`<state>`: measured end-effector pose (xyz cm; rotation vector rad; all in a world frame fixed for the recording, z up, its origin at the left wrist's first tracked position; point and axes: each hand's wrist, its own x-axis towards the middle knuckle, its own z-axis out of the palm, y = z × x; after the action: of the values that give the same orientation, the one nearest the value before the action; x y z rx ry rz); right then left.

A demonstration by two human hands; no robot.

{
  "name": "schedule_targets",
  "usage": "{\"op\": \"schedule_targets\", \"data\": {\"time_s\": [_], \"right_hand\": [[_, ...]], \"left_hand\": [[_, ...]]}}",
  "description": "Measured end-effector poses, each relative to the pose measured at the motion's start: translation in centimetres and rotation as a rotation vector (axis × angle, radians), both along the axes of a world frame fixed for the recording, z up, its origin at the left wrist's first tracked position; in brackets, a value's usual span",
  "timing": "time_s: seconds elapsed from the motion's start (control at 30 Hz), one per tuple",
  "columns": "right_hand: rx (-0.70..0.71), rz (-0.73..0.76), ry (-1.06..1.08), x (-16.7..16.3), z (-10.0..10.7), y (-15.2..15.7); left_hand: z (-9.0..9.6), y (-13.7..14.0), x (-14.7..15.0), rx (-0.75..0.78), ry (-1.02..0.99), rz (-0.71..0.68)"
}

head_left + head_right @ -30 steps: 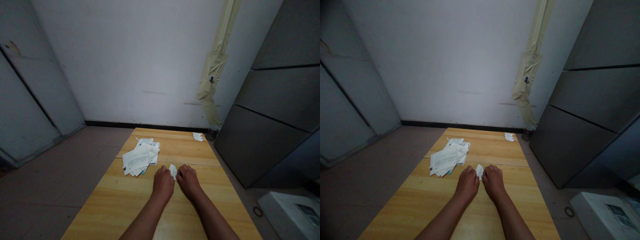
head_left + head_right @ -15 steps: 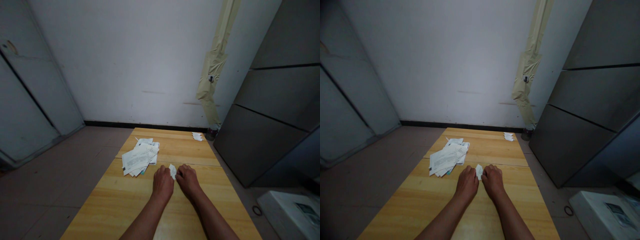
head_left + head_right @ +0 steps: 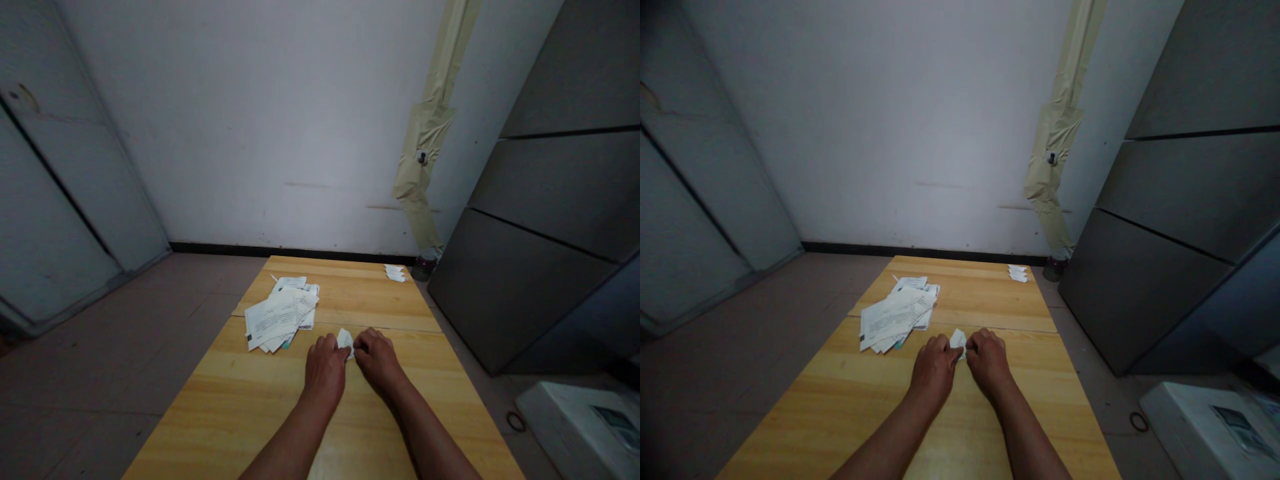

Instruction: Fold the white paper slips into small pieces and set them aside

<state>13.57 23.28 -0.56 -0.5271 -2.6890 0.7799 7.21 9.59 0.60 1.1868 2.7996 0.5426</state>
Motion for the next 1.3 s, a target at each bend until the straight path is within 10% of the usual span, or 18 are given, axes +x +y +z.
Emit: {"op": "schedule_targets", "data": {"time_s": [0.47,1.3], "right_hand": [[-0.291,0.061,0.169,0.6,-0.1,1.4],[-0.228,-0.004,0.154,0.2,-0.3,0.8]], "left_hand": [[0.2,-0.2,0.0,-0.022,-0.025,0.000],[0.4,-0.2,0.0,-0.058,-0.008,0.005]]}}
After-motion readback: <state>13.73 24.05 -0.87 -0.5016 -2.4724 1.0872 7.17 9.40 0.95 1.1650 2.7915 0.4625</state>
